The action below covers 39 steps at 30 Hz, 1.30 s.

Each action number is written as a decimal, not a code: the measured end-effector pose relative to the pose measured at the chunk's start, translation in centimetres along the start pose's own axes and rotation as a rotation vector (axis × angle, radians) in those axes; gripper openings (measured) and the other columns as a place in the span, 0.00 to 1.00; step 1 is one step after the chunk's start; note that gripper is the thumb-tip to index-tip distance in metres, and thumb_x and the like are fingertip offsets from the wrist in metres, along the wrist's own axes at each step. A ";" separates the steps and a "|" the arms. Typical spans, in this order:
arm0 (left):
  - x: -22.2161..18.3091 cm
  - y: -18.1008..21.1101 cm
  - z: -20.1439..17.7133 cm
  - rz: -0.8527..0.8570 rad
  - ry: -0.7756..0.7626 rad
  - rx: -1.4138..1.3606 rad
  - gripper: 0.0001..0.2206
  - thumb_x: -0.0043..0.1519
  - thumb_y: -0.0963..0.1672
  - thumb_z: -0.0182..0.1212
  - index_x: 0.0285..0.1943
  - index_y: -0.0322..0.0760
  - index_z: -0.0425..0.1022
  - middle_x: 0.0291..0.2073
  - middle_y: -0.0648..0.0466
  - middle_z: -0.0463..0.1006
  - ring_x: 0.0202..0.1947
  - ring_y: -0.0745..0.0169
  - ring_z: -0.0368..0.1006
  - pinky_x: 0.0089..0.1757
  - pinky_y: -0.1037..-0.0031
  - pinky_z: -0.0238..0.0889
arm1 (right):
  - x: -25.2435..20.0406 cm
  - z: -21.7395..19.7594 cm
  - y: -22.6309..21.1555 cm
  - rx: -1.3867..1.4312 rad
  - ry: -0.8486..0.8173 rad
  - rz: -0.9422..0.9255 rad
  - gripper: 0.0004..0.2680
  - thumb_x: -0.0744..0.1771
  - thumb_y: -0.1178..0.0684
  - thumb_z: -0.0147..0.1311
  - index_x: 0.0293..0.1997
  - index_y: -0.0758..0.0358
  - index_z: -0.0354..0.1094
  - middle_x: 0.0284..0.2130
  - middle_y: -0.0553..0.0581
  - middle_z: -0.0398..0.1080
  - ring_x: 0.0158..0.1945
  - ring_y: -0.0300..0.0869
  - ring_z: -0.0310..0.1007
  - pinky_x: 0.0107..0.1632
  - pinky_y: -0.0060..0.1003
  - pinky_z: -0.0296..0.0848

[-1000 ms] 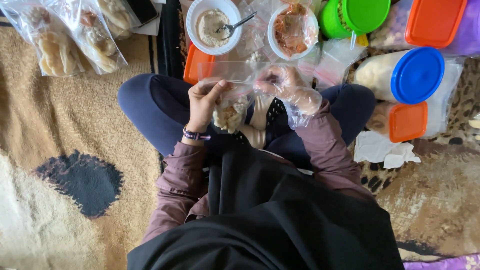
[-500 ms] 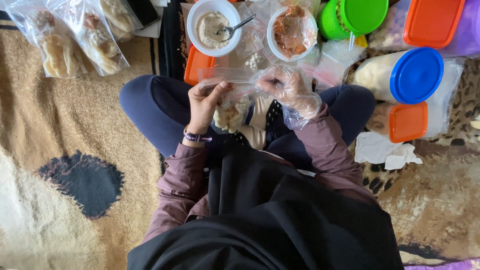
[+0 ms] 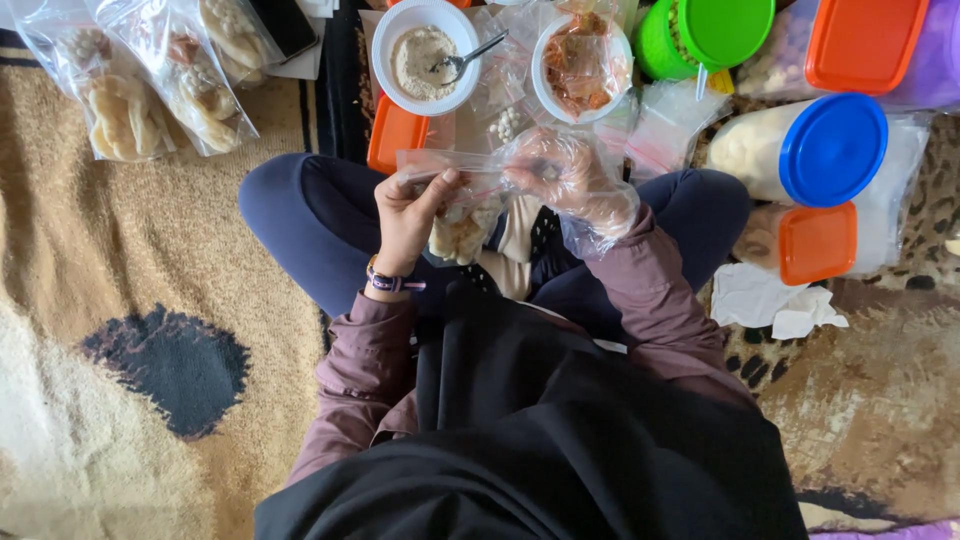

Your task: Packaging small food items and sauces into individual plastic bags for distribution

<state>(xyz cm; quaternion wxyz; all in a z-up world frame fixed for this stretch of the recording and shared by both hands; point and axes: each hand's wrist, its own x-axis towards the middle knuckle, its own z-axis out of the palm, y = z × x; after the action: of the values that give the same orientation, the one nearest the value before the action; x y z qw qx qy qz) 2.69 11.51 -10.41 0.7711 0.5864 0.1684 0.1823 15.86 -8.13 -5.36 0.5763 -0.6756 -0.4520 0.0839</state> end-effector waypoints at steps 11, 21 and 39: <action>-0.3 2.3 1.5 0.025 -0.008 -0.061 0.02 0.63 0.40 0.69 0.39 0.34 0.81 0.19 0.62 0.73 0.23 0.83 0.63 0.27 0.85 0.62 | 0.7 0.1 -0.4 0.062 0.013 -0.008 0.03 0.68 0.60 0.64 0.39 0.69 0.76 0.31 0.64 0.75 0.35 0.54 0.78 0.40 0.47 0.77; -0.4 -0.2 1.2 0.123 0.092 -0.071 0.04 0.66 0.39 0.66 0.37 0.36 0.80 0.23 0.63 0.70 0.27 0.81 0.61 0.32 0.83 0.60 | 1.0 0.1 -1.6 0.084 0.034 0.007 0.03 0.66 0.61 0.67 0.37 0.70 0.77 0.31 0.64 0.76 0.36 0.51 0.79 0.42 0.46 0.78; -0.6 -0.6 2.2 0.159 0.111 -0.095 0.04 0.68 0.40 0.61 0.41 0.33 0.79 0.28 0.55 0.79 0.30 0.78 0.67 0.33 0.81 0.64 | -0.2 1.1 -0.9 0.056 0.085 0.031 0.03 0.68 0.61 0.64 0.39 0.70 0.75 0.30 0.63 0.74 0.33 0.51 0.76 0.40 0.45 0.76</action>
<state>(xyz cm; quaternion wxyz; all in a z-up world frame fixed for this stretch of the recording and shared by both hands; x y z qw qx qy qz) 3.22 9.24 -10.45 0.7705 0.5498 0.1550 0.2830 14.57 -7.56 -5.02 0.6124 -0.6691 -0.4139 0.0766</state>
